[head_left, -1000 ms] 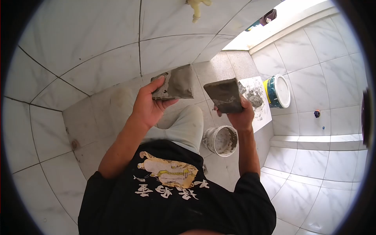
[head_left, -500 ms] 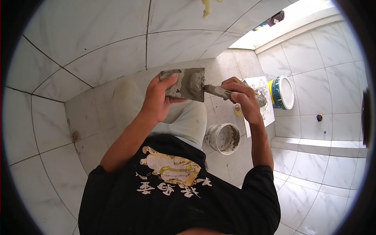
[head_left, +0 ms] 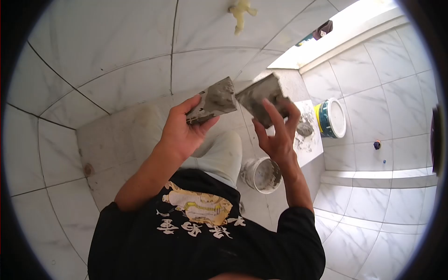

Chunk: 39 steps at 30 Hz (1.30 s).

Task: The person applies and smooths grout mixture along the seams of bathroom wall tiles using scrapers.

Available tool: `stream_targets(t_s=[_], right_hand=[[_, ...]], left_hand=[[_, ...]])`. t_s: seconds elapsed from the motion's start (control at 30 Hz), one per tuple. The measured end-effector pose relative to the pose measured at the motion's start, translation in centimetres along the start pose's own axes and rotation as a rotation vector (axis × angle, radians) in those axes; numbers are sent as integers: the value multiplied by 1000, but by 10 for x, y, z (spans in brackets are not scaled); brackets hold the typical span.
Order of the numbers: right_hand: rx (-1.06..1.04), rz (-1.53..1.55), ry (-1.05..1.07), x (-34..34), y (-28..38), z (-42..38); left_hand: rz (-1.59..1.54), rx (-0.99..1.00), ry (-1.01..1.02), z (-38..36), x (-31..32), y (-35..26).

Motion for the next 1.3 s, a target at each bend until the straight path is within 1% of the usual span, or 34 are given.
stream_targets(t_s=[0.03,0.07,0.1,0.13,0.17,0.23,0.27,0.3,0.33,0.37,0.43,0.47,0.5,0.53,0.57,0.63,0.67,0.73,0.77,0.83,0.87,0.9,0.97,1.0,1.03,1.07,1.1,1.13,1.17,1.2,1.23,1.27,1.3], right_hand=[[-17,7,-12,-1,-1,-1],[96,135,-29,-4,-12,-7],[214,267,-44,-4,-25,-16],[415,591,-114,1,-42,-27],[746,1048,-225,12,-58,-47],[800,1768,-144,28,-36,-41],[795,1621,-148,23,-31,-39],[803,1629,-192,19,-28,-33],[690,1224,-128,4,-26,-19],[586,817,-61,-7,-20,-5],[599,826,-90,-11,-18,4],[523,715,-26,-10,-9,10],[432,603,46,-8,-1,17],[452,674,116,-6,2,9],[436,675,128,-9,3,6],[482,754,269,-2,0,-5],[515,838,150,-11,-8,-6],[432,940,-41,-26,-12,2],[371,957,-149,-26,-9,6],[176,709,52,-10,10,12],[130,728,-22,1,12,7],[119,729,-4,7,5,1],[260,473,83,20,-32,-11],[229,222,80,27,-47,-21],[233,231,82,27,-49,-26],[489,900,-132,23,-71,-39],[727,1572,-359,36,-84,-55],[773,1811,-409,41,-70,-60],[772,1991,-296,48,-41,-58],[758,2167,-185,52,-2,-46],[853,2253,-177,65,22,-51],[947,2402,-213,74,45,-46],[1033,2553,-250,82,62,-41]], left_hand=[[-27,26,40,1,2,-10],[-17,45,39,1,3,-18],[19,75,110,-1,10,-28],[58,99,176,-4,16,-36],[78,102,167,-1,14,-40],[208,135,171,8,15,-45],[236,108,171,10,15,-43],[358,147,171,10,16,-46],[481,183,175,10,18,-46],[507,145,179,10,19,-40],[615,187,214,7,28,-37],[624,171,219,6,31,-34],[616,213,156,6,30,-41],[603,267,88,6,29,-47],[594,285,84,7,29,-51],[567,330,51,10,25,-64],[546,340,42,10,21,-63],[422,177,38,16,15,-43],[398,195,45,15,20,-39],[258,71,96,12,34,-14],[282,101,105,12,34,-15],[267,116,104,10,31,-18],[324,183,136,4,27,-29],[325,188,128,0,28,-34],[387,268,163,-7,38,-44],[449,351,199,-11,46,-53],[456,358,192,-8,46,-58],[432,458,155,-7,43,-70],[416,552,124,-6,41,-80],[445,541,127,-1,39,-77],[409,590,146,1,36,-76],[375,630,168,2,33,-73],[411,594,179,5,33,-64]])
Point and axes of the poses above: each hand's wrist, its own z-axis towards the middle knuckle, its own x-axis out of the palm, y = z × x, the point moved 9 cm from there along z, towards the middle knuckle, and after that the axes turned 15 degrees about z, right-handed, at the moved point
